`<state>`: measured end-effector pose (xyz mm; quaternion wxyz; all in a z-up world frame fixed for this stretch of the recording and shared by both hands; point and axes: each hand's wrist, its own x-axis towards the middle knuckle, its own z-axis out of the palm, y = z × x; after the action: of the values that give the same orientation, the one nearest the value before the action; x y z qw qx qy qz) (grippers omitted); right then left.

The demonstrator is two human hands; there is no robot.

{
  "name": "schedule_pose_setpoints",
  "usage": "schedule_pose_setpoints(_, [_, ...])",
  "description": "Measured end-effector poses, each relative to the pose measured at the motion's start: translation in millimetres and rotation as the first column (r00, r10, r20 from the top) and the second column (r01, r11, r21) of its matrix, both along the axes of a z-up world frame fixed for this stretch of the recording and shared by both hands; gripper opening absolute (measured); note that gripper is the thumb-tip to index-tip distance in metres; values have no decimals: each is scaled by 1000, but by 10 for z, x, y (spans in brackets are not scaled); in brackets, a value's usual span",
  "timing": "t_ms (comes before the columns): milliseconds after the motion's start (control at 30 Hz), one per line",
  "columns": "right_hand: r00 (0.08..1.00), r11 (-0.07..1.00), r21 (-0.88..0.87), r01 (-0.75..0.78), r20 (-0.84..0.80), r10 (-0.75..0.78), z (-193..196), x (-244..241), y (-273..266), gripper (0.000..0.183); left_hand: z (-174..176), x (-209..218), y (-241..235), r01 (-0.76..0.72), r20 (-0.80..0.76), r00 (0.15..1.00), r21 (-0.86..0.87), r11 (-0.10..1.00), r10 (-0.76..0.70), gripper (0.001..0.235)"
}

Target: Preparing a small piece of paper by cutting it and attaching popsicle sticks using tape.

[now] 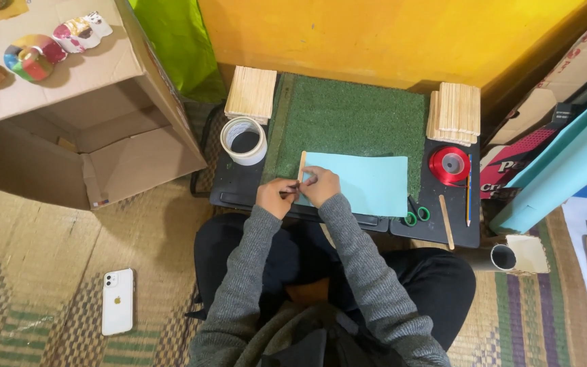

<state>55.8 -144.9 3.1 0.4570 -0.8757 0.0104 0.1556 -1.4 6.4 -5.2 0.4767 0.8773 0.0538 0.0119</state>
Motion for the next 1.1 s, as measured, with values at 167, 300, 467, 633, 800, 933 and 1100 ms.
schedule_pose_setpoints(167, [999, 999, -5, -32, 35, 33, -45, 38, -46, 49, 73, 38, -10, 2, 8, 1000, -26, 1000, -2, 34])
schedule_pose_setpoints(300, [985, 997, -6, -73, 155, 73, -135, 251, -96, 46, -64, 220, -79, 33, 6, 999, -46, 998, -32, 40])
schedule_pose_setpoints(467, [969, 994, -33, -106, 222, 111, -225, 438, -187, 47, 144, 366, -69, 68, 74, 995, -54, 996, -64, 39])
schedule_pose_setpoints(633, [952, 988, -68, -139, 267, 152, -367, 499, -219, 46, 164, 363, -45, 121, 120, 986, -19, 992, -118, 39])
schedule_pose_setpoints(800, [946, 982, -55, -181, 265, 189, -305, 467, -241, 47, 202, 308, -13, 194, 126, 971, 80, 978, -203, 40])
schedule_pose_setpoints(933, [943, 982, -56, -181, 274, 189, -293, 452, -251, 45, 74, 340, -14, 207, 114, 969, 118, 971, -220, 42])
schedule_pose_setpoints(1100, [942, 982, -39, -186, 276, 190, -344, 473, -264, 48, -41, 387, -5, 225, 72, 967, 203, 953, -244, 43])
